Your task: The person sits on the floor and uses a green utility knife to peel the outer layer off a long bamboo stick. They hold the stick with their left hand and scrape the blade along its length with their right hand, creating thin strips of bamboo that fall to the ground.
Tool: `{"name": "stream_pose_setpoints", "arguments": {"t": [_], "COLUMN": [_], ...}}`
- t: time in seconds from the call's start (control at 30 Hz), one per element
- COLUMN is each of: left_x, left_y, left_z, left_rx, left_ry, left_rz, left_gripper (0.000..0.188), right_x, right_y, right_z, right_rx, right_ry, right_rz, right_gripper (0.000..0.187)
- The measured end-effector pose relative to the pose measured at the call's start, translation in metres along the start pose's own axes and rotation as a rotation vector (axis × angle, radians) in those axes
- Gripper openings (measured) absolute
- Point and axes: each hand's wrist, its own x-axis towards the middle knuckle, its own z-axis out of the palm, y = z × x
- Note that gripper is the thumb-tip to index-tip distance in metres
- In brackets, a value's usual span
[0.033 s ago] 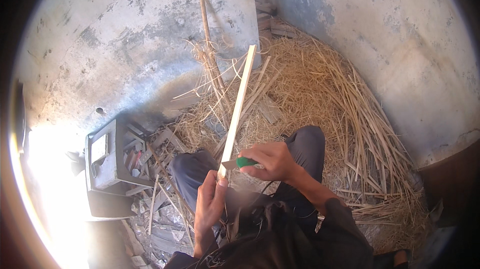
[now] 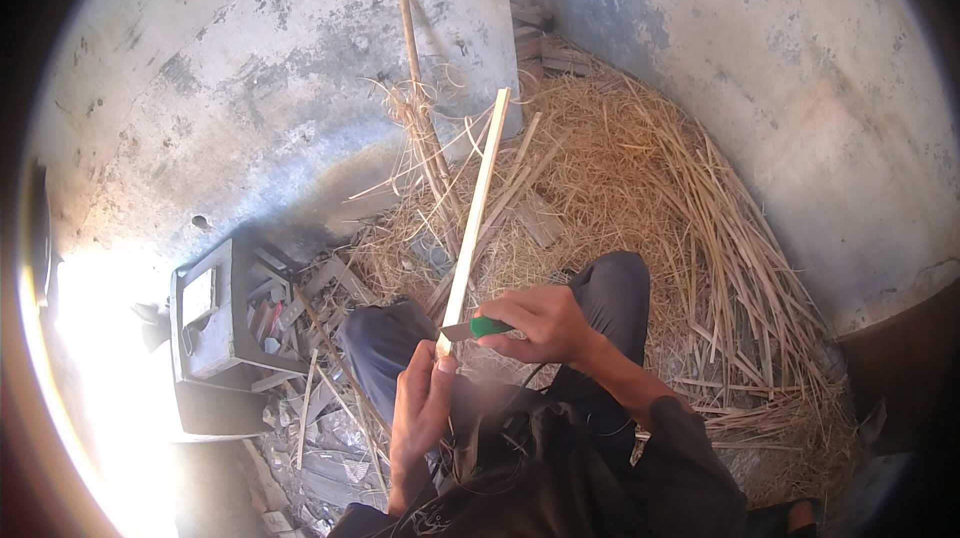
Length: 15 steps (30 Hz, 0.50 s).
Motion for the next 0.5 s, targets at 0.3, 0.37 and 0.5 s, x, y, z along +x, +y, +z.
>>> {"name": "stream_pose_setpoints", "arguments": {"t": [0.3,0.37,0.5], "left_x": [-0.004,-0.004,-0.001], "left_y": [0.017,0.017,0.014], "left_z": [0.005,0.004,0.006], "left_rx": [0.104,0.095,0.118], "left_ry": [0.012,0.021,0.061], "left_rz": [-0.015,-0.006,0.025], "left_gripper": [0.022,0.021,0.019], "right_x": [0.010,0.011,0.009], "right_y": [-0.006,-0.010,-0.013], "right_z": [-0.005,-0.003,-0.001], "right_rx": [-0.079,-0.067,-0.110], "right_ry": [-0.034,-0.041,-0.042], "right_rz": [-0.080,-0.092,-0.063], "right_gripper": [0.035,0.036,0.035]}}
